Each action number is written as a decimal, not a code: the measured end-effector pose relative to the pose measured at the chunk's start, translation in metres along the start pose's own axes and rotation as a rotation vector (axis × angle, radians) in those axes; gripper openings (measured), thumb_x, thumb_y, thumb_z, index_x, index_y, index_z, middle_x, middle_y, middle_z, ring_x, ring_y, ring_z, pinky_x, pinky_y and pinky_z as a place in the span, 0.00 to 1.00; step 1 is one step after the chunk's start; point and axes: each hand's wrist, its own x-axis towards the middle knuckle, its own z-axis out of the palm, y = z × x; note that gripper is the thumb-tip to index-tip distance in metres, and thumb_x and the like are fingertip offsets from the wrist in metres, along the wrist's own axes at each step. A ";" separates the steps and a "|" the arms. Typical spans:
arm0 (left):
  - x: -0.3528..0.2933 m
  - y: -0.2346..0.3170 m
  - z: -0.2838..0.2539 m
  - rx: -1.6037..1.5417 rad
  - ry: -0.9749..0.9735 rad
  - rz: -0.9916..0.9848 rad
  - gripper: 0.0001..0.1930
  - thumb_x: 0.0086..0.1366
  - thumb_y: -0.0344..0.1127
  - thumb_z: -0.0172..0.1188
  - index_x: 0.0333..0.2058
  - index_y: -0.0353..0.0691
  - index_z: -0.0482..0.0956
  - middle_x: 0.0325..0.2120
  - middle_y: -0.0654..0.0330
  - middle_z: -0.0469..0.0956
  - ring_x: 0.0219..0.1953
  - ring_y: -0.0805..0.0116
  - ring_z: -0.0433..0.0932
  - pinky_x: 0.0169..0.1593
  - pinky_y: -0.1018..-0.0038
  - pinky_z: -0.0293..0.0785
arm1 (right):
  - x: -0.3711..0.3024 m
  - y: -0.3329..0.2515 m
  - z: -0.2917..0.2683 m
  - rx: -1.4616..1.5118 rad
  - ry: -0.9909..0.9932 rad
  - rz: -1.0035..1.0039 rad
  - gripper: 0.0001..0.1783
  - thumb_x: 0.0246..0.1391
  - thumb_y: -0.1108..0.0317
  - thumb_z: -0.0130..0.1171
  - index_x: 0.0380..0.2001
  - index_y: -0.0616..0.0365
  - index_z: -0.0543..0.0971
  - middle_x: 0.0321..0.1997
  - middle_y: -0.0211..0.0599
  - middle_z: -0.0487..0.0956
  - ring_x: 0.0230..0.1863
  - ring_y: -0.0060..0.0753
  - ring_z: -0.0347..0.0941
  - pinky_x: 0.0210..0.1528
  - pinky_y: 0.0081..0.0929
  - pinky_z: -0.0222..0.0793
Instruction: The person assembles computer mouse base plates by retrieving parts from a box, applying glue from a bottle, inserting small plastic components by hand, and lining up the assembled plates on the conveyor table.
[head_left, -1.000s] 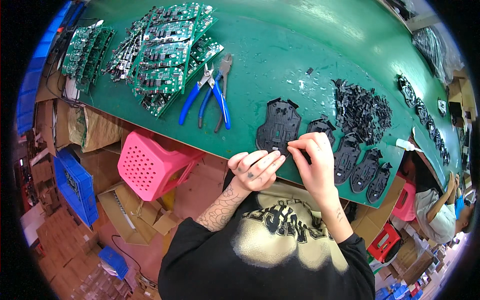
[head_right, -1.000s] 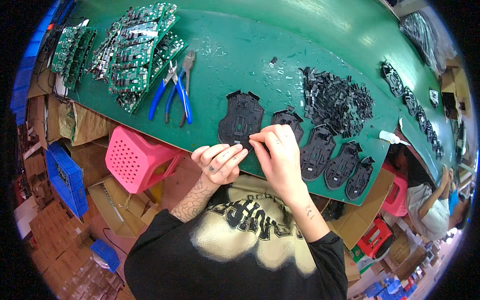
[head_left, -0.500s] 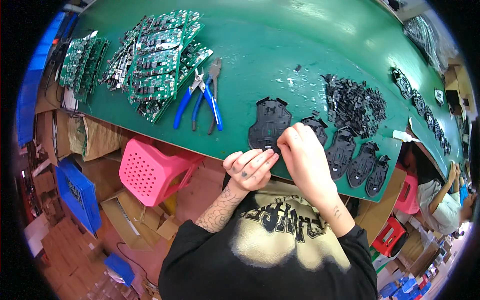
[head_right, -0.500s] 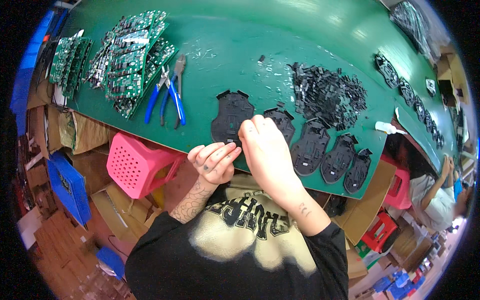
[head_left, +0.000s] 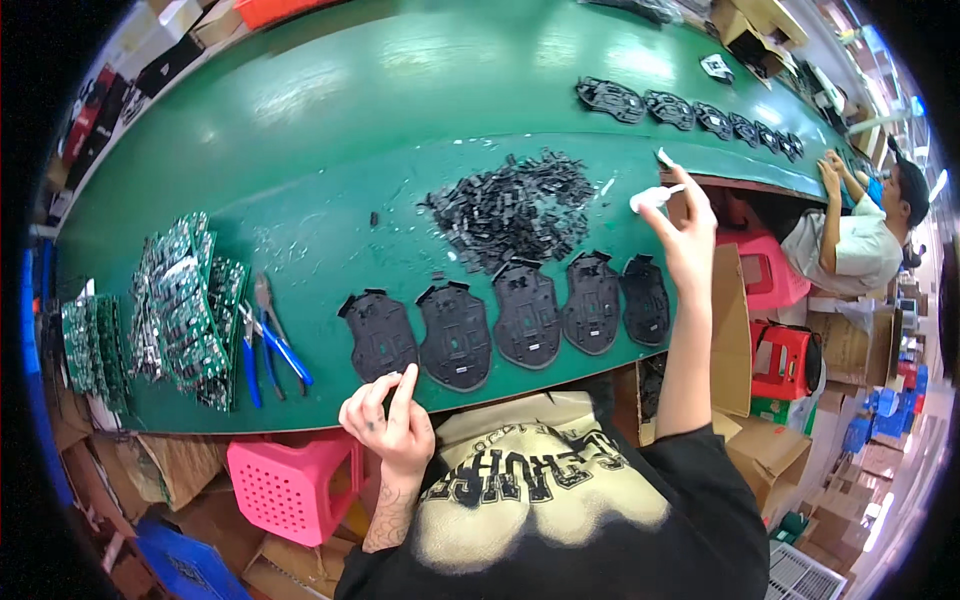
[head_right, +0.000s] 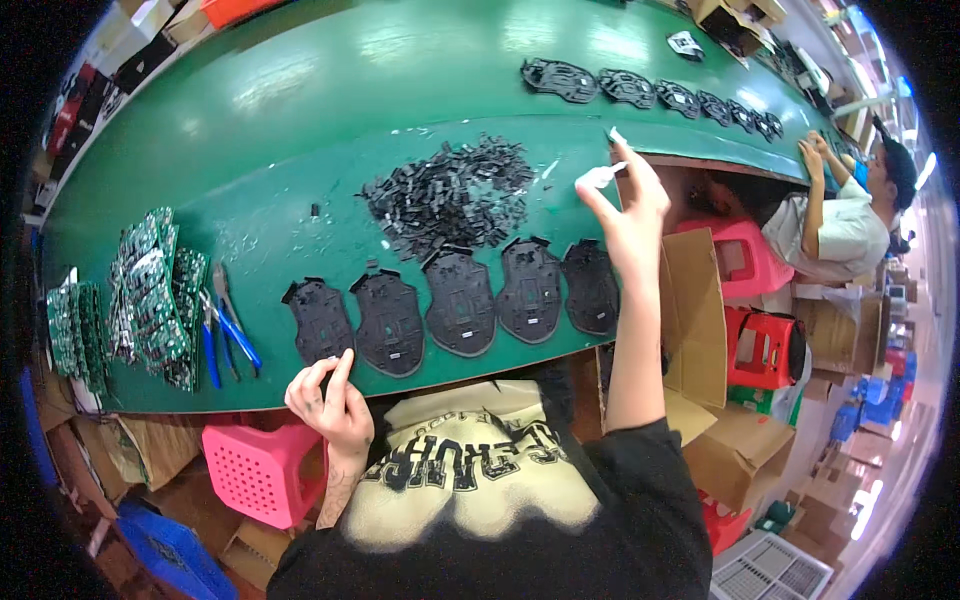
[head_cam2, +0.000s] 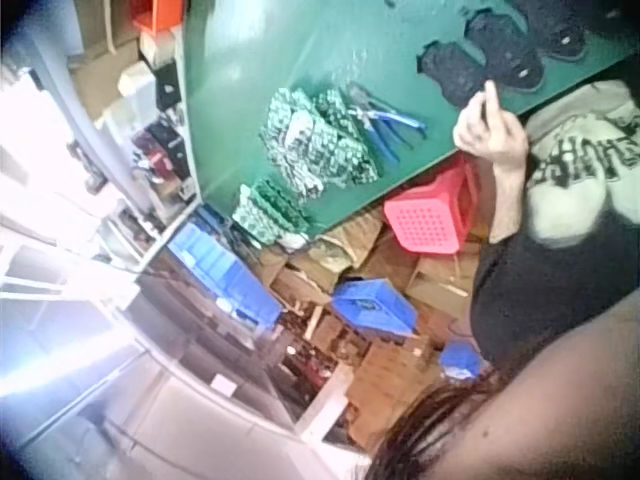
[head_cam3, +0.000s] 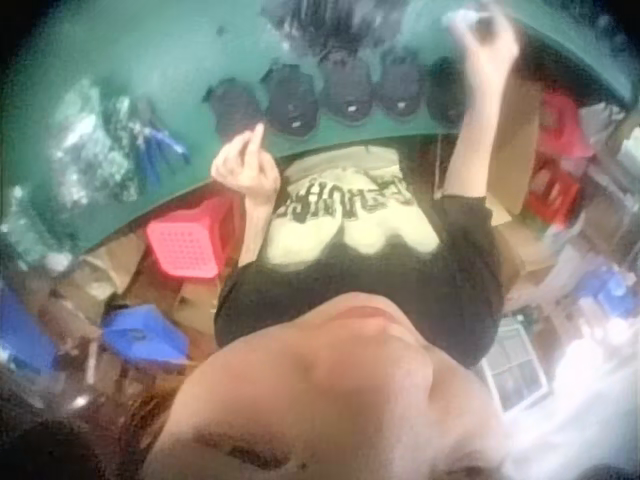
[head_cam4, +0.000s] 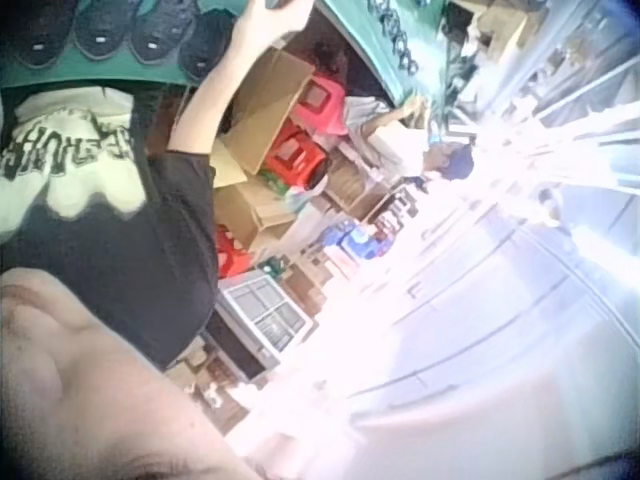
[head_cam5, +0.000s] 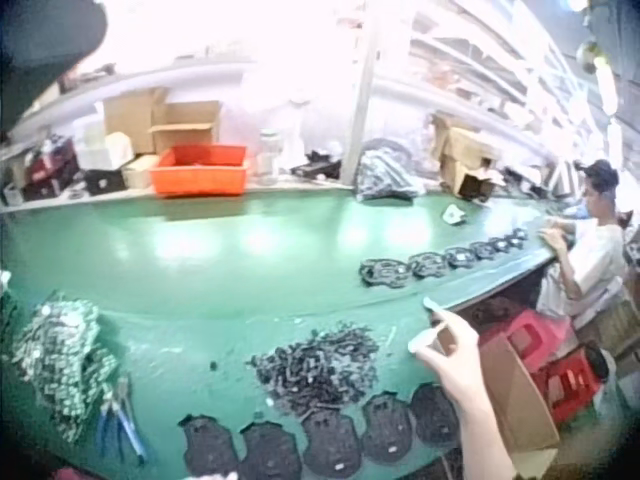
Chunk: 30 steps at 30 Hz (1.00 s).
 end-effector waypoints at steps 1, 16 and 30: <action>0.002 0.000 0.001 0.000 0.012 0.005 0.20 0.50 0.27 0.54 0.43 0.43 0.84 0.39 0.64 0.74 0.44 0.62 0.70 0.53 0.64 0.60 | 0.009 0.015 -0.003 -0.126 -0.097 -0.057 0.27 0.46 0.68 0.70 0.51 0.62 0.77 0.52 0.43 0.78 0.54 0.34 0.73 0.56 0.31 0.68; -0.004 -0.020 -0.002 -0.205 0.167 -0.013 0.15 0.61 0.22 0.51 0.47 0.26 0.77 0.36 0.53 0.74 0.37 0.59 0.72 0.42 0.67 0.71 | -0.090 0.023 -0.060 1.275 0.370 0.291 0.13 0.62 0.62 0.56 0.45 0.56 0.71 0.22 0.23 0.59 0.22 0.17 0.55 0.19 0.14 0.49; 0.024 -0.023 0.003 -0.074 0.142 0.018 0.11 0.61 0.21 0.53 0.41 0.30 0.81 0.34 0.55 0.75 0.36 0.61 0.73 0.40 0.69 0.71 | -0.121 0.026 -0.042 0.489 0.604 0.159 0.11 0.56 0.76 0.51 0.23 0.56 0.62 0.17 0.26 0.59 0.17 0.18 0.53 0.20 0.20 0.48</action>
